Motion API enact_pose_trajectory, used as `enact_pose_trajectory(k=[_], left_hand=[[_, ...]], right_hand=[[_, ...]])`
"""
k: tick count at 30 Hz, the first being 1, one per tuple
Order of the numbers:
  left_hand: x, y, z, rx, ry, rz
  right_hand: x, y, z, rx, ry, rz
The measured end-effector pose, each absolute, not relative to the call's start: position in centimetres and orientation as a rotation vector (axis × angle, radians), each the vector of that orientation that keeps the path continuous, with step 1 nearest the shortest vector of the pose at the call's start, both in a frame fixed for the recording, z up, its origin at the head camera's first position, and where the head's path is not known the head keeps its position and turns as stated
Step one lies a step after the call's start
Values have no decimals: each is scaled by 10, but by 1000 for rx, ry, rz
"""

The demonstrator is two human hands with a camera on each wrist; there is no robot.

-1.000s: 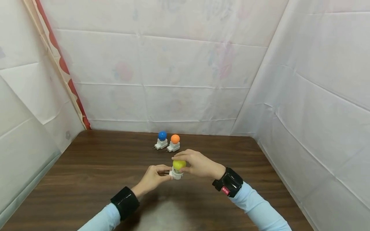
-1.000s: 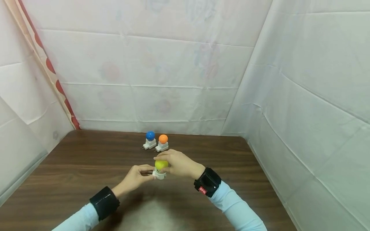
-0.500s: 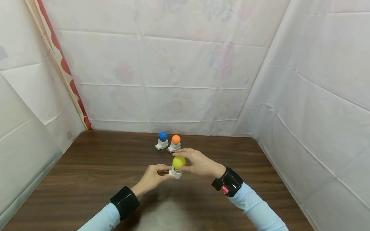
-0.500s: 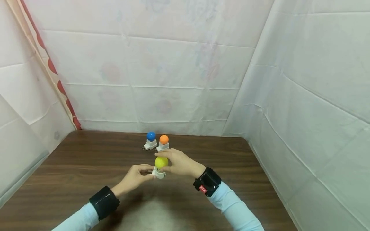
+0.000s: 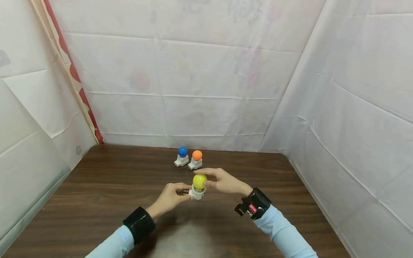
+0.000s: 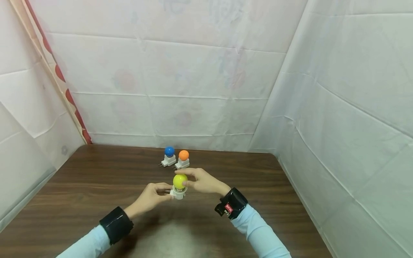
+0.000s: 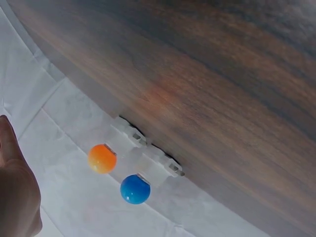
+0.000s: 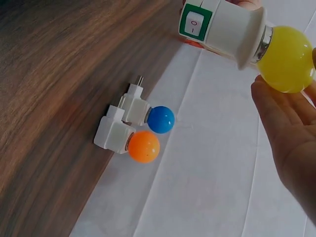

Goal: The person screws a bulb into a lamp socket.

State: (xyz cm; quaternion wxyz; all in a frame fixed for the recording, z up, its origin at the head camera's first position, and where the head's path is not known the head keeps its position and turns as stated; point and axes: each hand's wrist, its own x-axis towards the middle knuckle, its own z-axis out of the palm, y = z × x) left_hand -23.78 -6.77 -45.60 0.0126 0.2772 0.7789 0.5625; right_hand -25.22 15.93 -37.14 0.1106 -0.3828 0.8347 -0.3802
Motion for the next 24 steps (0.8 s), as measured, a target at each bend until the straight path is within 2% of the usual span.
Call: enact_pose_trajectory(k=[4,13,24], left_hand=[[-243,-69,-466,921,2447,1779],[-241,-67,-462,739,2445,1760],[-241,-66,-464,714,2477,1767]], right_hand=[[-252,158,-371,-1121,2443,-1139],[-252,157,-373,-1163,2541,-1112],[-246,151,-379,-1154,2776,-1146]])
